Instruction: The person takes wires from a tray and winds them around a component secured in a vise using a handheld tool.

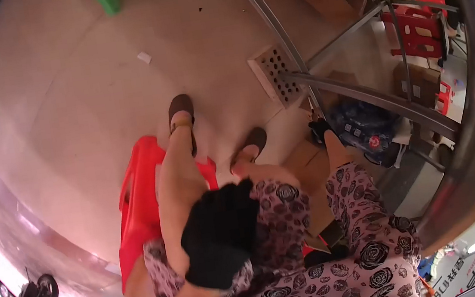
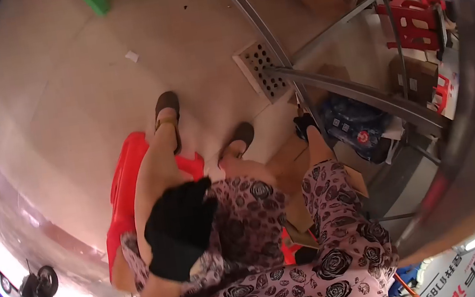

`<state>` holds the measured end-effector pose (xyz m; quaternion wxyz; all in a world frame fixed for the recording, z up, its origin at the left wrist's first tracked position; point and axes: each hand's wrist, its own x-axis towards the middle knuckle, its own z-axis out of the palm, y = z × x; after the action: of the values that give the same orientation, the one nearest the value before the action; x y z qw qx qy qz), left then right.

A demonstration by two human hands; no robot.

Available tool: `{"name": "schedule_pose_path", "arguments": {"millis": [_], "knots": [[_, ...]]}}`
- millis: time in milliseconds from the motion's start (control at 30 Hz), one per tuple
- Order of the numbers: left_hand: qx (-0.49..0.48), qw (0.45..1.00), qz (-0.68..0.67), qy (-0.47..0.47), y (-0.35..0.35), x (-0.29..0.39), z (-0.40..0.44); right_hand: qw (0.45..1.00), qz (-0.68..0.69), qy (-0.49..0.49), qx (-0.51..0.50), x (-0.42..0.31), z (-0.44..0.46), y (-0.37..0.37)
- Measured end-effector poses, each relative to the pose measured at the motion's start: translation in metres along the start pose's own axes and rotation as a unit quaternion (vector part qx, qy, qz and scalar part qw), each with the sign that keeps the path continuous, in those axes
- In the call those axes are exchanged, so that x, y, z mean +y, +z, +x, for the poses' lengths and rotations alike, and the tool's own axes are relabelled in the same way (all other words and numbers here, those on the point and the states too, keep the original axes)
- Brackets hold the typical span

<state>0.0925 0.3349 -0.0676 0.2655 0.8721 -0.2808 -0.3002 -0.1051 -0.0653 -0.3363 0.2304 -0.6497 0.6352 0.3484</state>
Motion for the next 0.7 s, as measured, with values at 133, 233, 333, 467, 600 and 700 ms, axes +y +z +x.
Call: {"name": "schedule_pose_path", "arguments": {"millis": [133,233,333,467,600,700], "knots": [[0.021,0.996,-0.085,0.01,-0.009,-0.005,-0.008,0.996,-0.044,-0.032,0.067,0.0,0.033,0.008],[0.08,0.993,-0.091,0.01,-0.005,-0.003,0.002,0.996,-0.042,-0.038,0.065,-0.01,0.069,0.019],[0.062,0.995,-0.073,0.019,-0.004,-0.008,0.02,0.997,-0.028,-0.038,0.056,-0.009,0.092,0.028],[0.05,0.997,-0.047,0.027,0.017,-0.042,0.087,1.0,0.023,-0.014,0.014,-0.01,0.118,0.045],[0.055,0.997,-0.025,0.046,0.037,-0.052,0.124,0.995,0.094,0.008,-0.016,0.029,0.086,0.066],[0.068,0.996,-0.011,0.061,0.05,-0.062,0.15,0.972,0.229,0.053,-0.02,0.047,0.057,0.074]]}}
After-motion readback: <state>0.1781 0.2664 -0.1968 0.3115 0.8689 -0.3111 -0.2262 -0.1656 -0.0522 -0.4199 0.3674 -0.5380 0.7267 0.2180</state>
